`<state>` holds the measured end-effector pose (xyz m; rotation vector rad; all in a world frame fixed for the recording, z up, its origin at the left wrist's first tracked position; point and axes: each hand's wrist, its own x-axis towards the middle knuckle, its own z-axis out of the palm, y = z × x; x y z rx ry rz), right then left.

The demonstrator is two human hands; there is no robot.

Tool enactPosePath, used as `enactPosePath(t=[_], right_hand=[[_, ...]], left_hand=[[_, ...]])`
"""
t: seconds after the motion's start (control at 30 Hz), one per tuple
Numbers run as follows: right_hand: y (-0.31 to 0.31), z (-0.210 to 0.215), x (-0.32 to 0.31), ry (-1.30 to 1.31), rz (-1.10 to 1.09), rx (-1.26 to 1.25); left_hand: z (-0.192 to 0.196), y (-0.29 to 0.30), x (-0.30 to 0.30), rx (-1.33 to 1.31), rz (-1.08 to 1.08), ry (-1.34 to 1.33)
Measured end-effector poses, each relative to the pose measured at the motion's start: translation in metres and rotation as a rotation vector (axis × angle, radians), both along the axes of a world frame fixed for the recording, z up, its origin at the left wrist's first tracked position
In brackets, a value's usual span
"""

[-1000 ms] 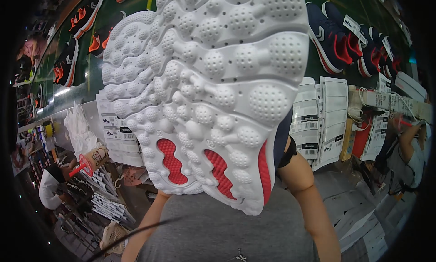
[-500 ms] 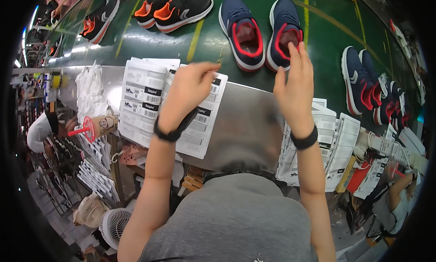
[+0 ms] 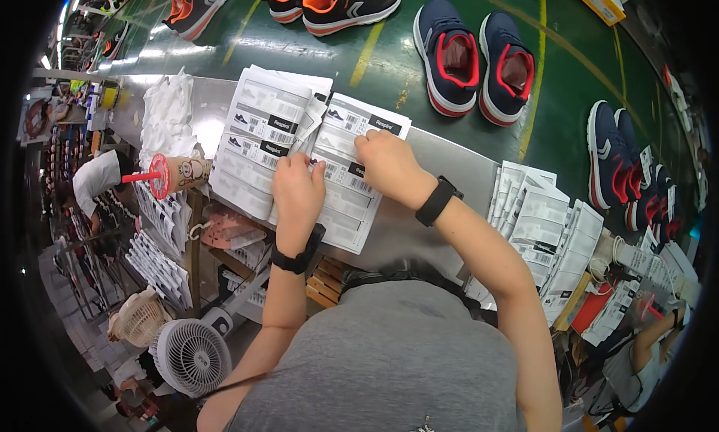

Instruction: Checking shoe quality, inspecting soles and interiors, and matching them with correct labels and boxes on an assembly line.

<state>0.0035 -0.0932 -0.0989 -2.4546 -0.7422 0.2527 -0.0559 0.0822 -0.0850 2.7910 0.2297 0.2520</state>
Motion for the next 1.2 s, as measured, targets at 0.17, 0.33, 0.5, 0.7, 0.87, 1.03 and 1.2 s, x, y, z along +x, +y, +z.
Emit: enactPosePath(t=[0.17, 0.33, 0.5, 0.7, 0.87, 1.03, 1.2], right_hand=[[-0.013, -0.002, 0.009, 0.146, -0.087, 0.104], [-0.015, 0.002, 0.013, 0.213, -0.116, 0.156], [-0.007, 0.002, 0.016, 0.24, -0.149, 0.098], [-0.01, -0.008, 0.025, 0.203, -0.175, 0.079], [-0.03, -0.027, 0.032, 0.234, -0.185, 0.156], [-0.019, -0.028, 0.031, 0.705, -0.06, 0.677], [-0.096, 0.108, 0.001, 0.886, -0.033, 0.863]], left_hand=[[-0.004, 0.004, -0.005, -0.294, 0.032, 0.087], [0.003, 0.005, 0.003, -0.544, 0.237, 0.155], [-0.003, 0.002, -0.004, -0.331, 0.168, -0.108], [0.026, -0.018, -0.015, -0.099, -0.318, -0.411], [0.085, -0.032, -0.035, -0.283, -0.498, -0.477], [0.108, -0.007, -0.055, -0.298, -0.345, -0.247], [0.107, -0.025, -0.017, -0.232, -0.365, -0.264]])
